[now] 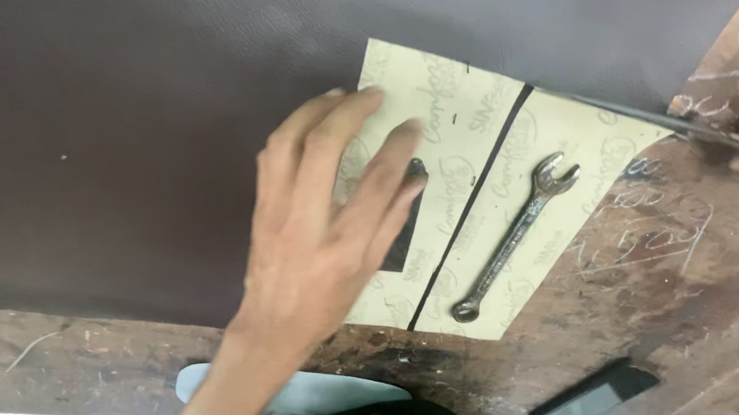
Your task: The person cuts a piece of dark fabric using large shears, following the edge of two paper templates placed on top of it.
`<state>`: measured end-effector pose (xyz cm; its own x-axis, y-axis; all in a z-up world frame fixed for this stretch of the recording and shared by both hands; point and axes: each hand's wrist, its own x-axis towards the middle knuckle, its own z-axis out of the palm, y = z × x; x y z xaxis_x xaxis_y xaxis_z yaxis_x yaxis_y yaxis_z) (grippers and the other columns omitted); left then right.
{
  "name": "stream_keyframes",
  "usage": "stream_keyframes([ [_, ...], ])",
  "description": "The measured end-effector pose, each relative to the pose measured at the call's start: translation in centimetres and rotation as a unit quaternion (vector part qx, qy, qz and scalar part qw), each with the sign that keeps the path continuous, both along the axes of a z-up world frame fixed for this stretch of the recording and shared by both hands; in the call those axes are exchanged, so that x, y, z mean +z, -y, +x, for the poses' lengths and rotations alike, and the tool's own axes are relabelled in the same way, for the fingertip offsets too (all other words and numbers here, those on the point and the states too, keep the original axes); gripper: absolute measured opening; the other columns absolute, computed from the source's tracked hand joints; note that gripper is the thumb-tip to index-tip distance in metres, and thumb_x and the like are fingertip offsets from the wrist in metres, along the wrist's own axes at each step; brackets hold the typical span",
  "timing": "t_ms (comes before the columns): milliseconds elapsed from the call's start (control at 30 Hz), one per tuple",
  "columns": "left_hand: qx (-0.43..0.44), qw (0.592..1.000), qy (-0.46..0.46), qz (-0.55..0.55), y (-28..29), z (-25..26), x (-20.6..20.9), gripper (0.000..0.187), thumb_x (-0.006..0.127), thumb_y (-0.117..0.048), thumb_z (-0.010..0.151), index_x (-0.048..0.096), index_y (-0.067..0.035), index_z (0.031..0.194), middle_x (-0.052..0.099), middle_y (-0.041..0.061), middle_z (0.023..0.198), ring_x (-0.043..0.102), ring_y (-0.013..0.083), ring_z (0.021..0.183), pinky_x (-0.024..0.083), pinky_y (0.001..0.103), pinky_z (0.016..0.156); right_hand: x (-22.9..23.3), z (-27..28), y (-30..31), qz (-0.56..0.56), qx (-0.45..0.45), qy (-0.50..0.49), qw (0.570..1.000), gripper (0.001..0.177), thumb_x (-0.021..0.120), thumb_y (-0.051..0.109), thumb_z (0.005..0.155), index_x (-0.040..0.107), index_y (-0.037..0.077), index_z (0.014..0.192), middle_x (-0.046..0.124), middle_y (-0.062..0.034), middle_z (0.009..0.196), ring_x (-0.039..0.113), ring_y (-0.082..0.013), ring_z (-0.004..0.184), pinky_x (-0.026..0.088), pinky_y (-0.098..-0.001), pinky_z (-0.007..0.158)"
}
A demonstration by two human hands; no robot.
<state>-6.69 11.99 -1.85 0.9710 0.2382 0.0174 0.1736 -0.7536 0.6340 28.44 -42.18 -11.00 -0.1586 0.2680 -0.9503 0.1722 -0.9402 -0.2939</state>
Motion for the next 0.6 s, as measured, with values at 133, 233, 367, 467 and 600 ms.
stream_keyframes([
  [133,-0.028,0.999,-0.032,-0.011,-0.9,-1.3,0.3,0.045,0.082,-0.030,0.097,0.067,-0.010,0.135,0.045,0.011,0.151,0.045,0.0335,0.140,0.047,0.048,0.109,1.0,-1.4,2.8,-0.003,-0.024,0.030,0.999,0.038,0.085,0.010,0.080,0.070,0.006,0.115,0.068,-0.0143,0.082,0.066,-0.0249,0.063,0.053,-0.0387,0.058],
  [233,-0.061,0.997,-0.038,0.005,-0.3,-1.8,-0.7,0.055,0.080,-0.043,0.093,0.065,-0.011,0.135,0.042,0.014,0.153,0.039,0.0364,0.141,0.042,0.055,0.111,2.3,-3.5,5.3,-0.014,-0.048,0.063,0.997,0.035,0.084,0.011,0.083,0.069,0.005,0.114,0.068,-0.0150,0.083,0.065,-0.0250,0.064,0.053,-0.0384,0.059],
  [367,-0.101,0.994,-0.044,0.021,0.7,-2.3,-1.9,0.066,0.073,-0.058,0.093,0.058,-0.020,0.145,0.034,0.013,0.162,0.029,0.0385,0.149,0.032,0.063,0.119,4.0,-7.6,8.4,-0.034,-0.101,0.127,0.986,0.032,0.082,0.012,0.086,0.068,0.003,0.113,0.068,-0.0159,0.085,0.065,-0.0251,0.065,0.052,-0.0381,0.060],
  [467,-0.121,0.991,-0.047,0.022,1.0,-2.2,-2.5,0.071,0.067,-0.065,0.092,0.053,-0.027,0.150,0.028,0.011,0.166,0.022,0.0384,0.153,0.025,0.066,0.121,5.0,-11.8,10.1,-0.055,-0.149,0.197,0.968,0.029,0.081,0.013,0.089,0.067,0.002,0.112,0.068,-0.0166,0.086,0.065,-0.0253,0.066,0.052,-0.0378,0.061],
  [600,-0.139,0.989,-0.040,0.028,0.9,-2.2,-3.2,0.077,0.062,-0.071,0.088,0.050,-0.029,0.152,0.025,0.010,0.166,0.019,0.0387,0.153,0.022,0.067,0.121,5.3,-17.4,10.1,-0.084,-0.227,0.323,0.915,0.027,0.080,0.014,0.093,0.066,0.000,0.112,0.068,-0.0175,0.088,0.065,-0.0254,0.067,0.052,-0.0374,0.062],
])
